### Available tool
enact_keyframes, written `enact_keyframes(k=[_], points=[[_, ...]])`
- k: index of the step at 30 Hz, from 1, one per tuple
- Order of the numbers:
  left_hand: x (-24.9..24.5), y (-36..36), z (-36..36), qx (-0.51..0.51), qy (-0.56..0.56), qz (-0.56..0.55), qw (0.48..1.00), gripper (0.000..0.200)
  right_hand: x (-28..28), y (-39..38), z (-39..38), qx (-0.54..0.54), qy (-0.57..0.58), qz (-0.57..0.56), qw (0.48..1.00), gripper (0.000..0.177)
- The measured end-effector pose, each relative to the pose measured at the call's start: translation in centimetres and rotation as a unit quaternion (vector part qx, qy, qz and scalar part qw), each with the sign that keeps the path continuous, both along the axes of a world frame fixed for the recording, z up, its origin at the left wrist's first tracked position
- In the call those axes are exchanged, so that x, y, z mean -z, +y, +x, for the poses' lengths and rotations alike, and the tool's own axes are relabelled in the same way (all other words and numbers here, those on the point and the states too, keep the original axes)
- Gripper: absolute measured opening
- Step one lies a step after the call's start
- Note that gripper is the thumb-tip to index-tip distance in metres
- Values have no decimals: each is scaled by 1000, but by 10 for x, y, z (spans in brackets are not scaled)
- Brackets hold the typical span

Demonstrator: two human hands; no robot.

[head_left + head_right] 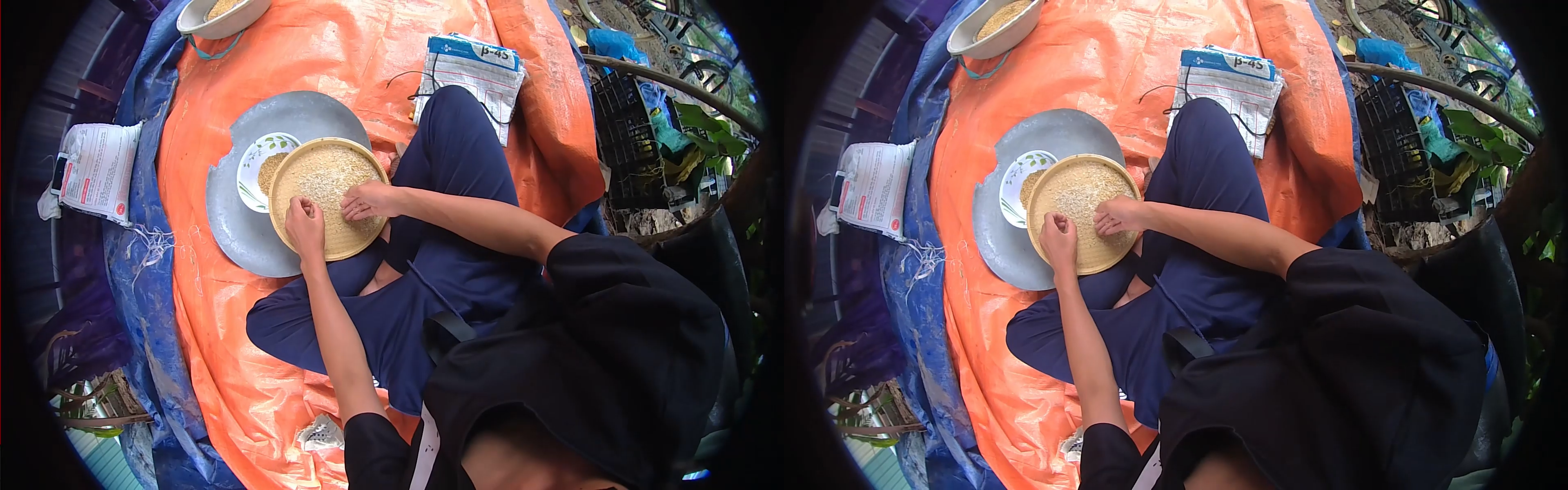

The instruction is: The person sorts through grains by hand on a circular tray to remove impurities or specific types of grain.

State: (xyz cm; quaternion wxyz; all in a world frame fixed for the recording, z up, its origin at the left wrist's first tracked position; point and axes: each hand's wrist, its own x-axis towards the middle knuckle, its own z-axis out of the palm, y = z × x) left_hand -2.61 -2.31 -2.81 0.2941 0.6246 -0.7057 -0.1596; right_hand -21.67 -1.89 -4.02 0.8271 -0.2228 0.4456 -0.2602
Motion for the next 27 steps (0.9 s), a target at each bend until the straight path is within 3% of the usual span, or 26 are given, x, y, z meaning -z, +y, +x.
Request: enact_keyframes(k=[8,15,27], points=[[-2,2,-7,-21,-51,-16,998,12,15,1,-2,-4,-38,-15,999,40],[-1,1,-7,19,-134,-73,988,7,-11,0,1,-10,21,25,999,31],[-3,0,-15,71,-200,-33,977,22,-3,2,-1,-16,25,7,1000,33]])
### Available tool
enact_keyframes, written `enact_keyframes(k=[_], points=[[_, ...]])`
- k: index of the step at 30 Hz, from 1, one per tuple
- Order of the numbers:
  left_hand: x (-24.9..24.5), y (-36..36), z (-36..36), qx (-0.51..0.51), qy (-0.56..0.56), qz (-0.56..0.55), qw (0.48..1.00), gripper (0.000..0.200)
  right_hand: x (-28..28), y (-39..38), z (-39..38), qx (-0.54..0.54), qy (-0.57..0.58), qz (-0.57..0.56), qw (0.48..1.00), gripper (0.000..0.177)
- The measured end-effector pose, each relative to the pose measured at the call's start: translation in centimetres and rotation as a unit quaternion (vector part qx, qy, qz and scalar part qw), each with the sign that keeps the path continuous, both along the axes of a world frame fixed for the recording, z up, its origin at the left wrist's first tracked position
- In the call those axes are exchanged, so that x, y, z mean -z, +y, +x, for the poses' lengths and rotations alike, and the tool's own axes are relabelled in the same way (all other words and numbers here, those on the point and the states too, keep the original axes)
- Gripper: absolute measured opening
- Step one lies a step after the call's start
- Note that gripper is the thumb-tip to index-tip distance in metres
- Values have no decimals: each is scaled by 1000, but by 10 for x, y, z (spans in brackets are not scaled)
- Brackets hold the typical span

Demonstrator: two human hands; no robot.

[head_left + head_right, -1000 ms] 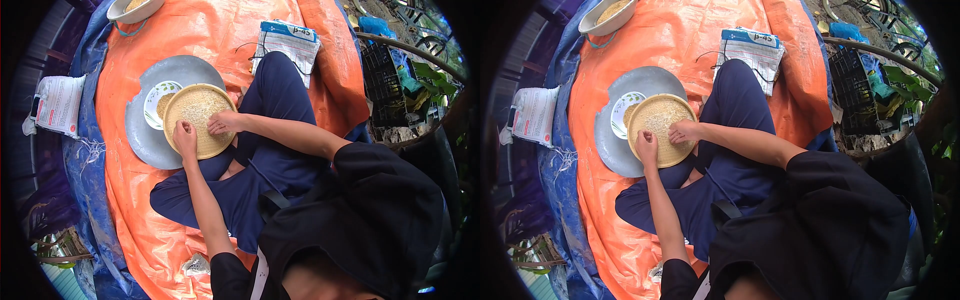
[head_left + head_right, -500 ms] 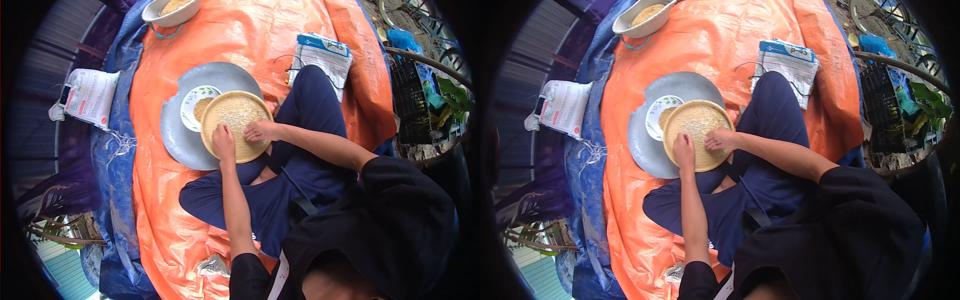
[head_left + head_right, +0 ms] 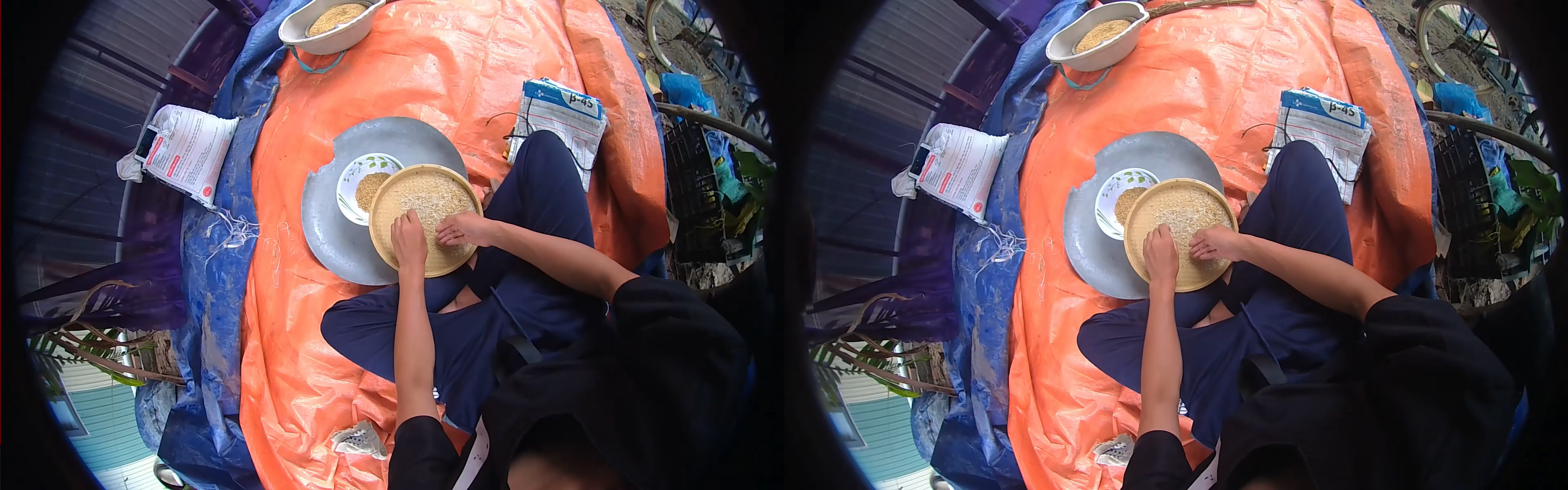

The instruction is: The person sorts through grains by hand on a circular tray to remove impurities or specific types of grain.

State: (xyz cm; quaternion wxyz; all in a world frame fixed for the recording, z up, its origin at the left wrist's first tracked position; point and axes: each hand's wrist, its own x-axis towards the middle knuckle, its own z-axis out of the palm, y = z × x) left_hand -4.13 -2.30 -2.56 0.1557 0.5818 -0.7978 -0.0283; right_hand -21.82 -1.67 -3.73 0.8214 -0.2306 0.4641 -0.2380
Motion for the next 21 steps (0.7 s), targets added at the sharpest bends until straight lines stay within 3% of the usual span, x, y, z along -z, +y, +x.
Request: enact_keyframes(k=[7,21], points=[[-4,2,3,-43,119,-19,992,23,3,-1,0,1,2,-5,1000,32],[-18,4,1,-69,199,47,976,28,-9,-4,1,13,-14,12,1000,32]])
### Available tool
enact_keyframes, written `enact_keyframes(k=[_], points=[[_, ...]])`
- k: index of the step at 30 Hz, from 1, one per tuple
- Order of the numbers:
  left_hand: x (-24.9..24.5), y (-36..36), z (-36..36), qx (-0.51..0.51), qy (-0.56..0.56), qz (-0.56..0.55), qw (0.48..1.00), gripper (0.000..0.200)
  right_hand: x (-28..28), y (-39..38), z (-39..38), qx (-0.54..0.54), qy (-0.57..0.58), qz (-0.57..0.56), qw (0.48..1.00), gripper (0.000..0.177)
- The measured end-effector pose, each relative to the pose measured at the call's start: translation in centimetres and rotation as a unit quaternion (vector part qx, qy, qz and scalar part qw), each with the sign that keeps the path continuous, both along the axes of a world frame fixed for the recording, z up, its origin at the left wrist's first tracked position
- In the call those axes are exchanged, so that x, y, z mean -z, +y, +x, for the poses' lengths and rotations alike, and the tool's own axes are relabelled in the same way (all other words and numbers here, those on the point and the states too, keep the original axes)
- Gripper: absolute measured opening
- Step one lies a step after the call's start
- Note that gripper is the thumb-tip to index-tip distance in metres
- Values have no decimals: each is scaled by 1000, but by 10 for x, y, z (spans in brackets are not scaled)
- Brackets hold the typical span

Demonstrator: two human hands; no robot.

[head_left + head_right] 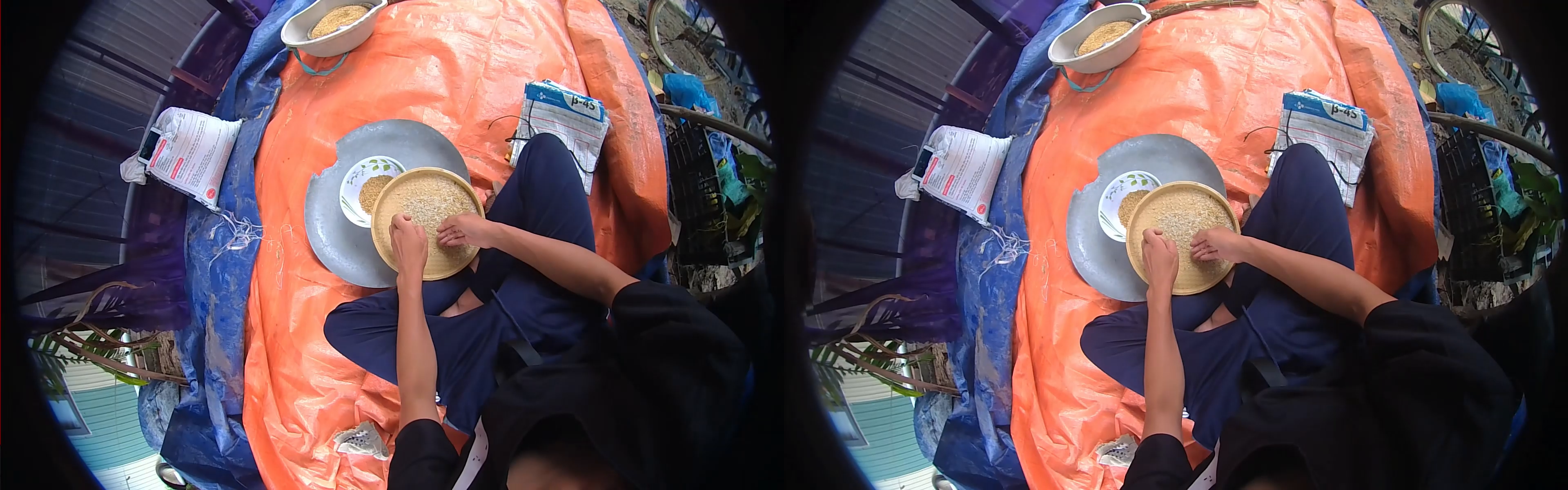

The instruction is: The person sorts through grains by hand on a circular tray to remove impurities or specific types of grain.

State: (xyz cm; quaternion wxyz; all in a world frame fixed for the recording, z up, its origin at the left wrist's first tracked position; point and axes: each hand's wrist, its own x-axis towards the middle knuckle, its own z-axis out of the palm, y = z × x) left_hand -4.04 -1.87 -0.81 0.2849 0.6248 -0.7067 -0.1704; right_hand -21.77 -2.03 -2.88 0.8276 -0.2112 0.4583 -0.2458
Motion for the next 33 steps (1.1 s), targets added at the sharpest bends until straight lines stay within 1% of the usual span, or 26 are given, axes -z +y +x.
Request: enact_keyframes(k=[4,7,12,16,19,22,25,26,27,28,29,31,33], points=[[-6,5,-8,43,33,2,999,29,-2,-1,0,11,-21,3,1000,32],[-14,8,-17,74,74,33,994,28,-4,-3,0,12,-57,12,998,30],[-30,17,-32,119,56,39,991,26,-6,-3,0,47,-94,11,994,26],[-21,17,-37,147,42,21,988,24,-10,-2,0,49,-95,9,994,26],[-20,18,-38,148,28,24,988,23,-13,-2,1,39,-102,13,994,27],[-28,18,-38,137,10,23,990,20,-10,-2,1,44,-110,17,993,25],[-34,20,-36,124,3,2,992,18,1,-3,1,29,-110,12,993,28],[-35,19,-32,102,22,20,994,16,4,-2,-1,32,-111,17,993,27],[-41,18,-28,83,31,10,996,16,4,-4,0,40,-130,31,990,27],[-30,14,-20,50,64,12,997,15,-6,-3,-2,24,-139,20,990,27],[-30,10,-11,28,38,-23,999,13,-5,-4,-2,20,-137,18,990,27],[-26,6,7,-31,30,0,999,12,-12,-3,-3,36,-139,23,989,27],[-18,3,23,-49,-20,-6,999,12,-17,-4,-2,45,-136,34,989,27]])
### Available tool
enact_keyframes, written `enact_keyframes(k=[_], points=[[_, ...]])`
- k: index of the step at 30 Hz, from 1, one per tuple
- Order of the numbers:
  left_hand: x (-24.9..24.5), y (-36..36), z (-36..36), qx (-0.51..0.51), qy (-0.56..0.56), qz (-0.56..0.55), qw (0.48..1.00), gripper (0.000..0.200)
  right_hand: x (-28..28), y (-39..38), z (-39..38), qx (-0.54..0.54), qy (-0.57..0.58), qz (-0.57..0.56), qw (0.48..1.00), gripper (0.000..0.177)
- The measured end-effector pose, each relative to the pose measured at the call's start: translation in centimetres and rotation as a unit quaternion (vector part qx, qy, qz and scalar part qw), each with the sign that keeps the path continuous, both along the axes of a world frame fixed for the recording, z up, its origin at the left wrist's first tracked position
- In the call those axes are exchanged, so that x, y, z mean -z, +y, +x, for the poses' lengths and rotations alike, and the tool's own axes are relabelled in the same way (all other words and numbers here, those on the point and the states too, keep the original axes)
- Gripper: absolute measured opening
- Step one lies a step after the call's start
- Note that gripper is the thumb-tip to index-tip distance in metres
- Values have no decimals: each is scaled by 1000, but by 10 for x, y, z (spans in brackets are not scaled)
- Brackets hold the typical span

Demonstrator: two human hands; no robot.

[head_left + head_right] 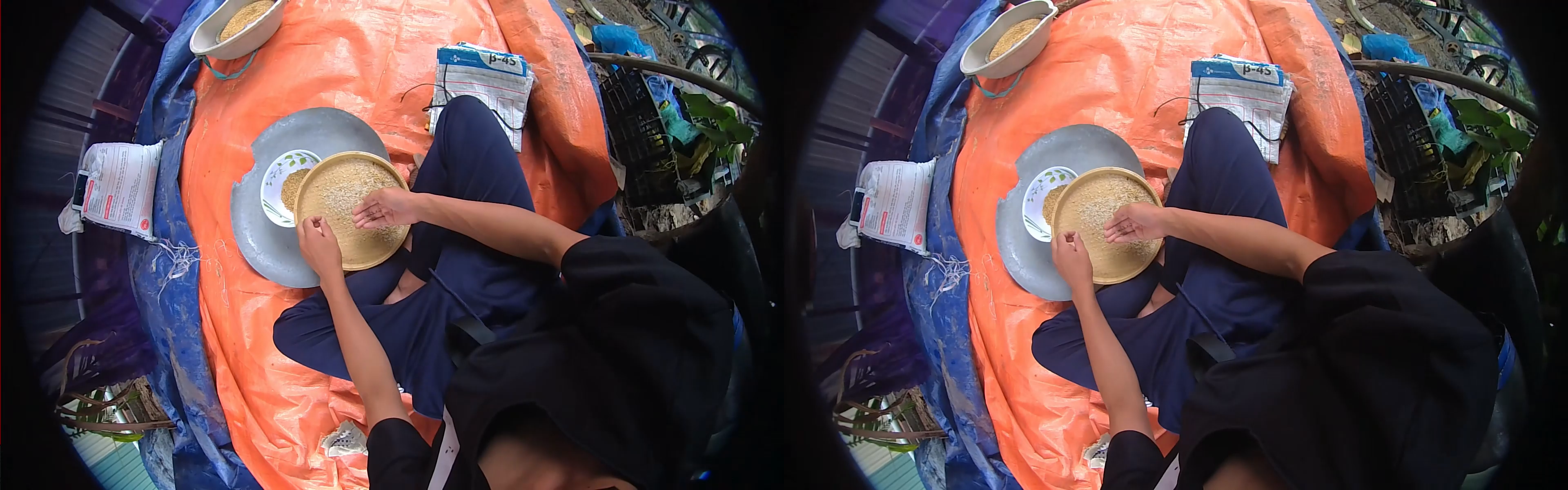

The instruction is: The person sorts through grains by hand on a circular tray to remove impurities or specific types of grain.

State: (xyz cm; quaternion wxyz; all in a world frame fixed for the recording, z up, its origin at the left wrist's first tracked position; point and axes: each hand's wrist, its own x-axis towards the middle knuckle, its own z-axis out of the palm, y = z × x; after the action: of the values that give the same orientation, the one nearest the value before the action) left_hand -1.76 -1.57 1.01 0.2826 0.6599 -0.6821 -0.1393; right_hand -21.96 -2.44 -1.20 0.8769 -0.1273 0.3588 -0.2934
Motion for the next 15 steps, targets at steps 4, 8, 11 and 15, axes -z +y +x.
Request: enact_keyframes(k=[4,8,11,15], points=[[11,0,4,-4,-46,12,999,11,8,3,1,-40,22,-31,998,26],[20,0,-2,18,-76,8,997,11,16,2,2,-35,11,-29,999,26],[22,1,-7,24,-102,9,994,11,15,3,2,-37,23,-37,998,26],[27,0,-7,50,-112,4,992,11,10,4,2,-45,28,-43,998,29]])
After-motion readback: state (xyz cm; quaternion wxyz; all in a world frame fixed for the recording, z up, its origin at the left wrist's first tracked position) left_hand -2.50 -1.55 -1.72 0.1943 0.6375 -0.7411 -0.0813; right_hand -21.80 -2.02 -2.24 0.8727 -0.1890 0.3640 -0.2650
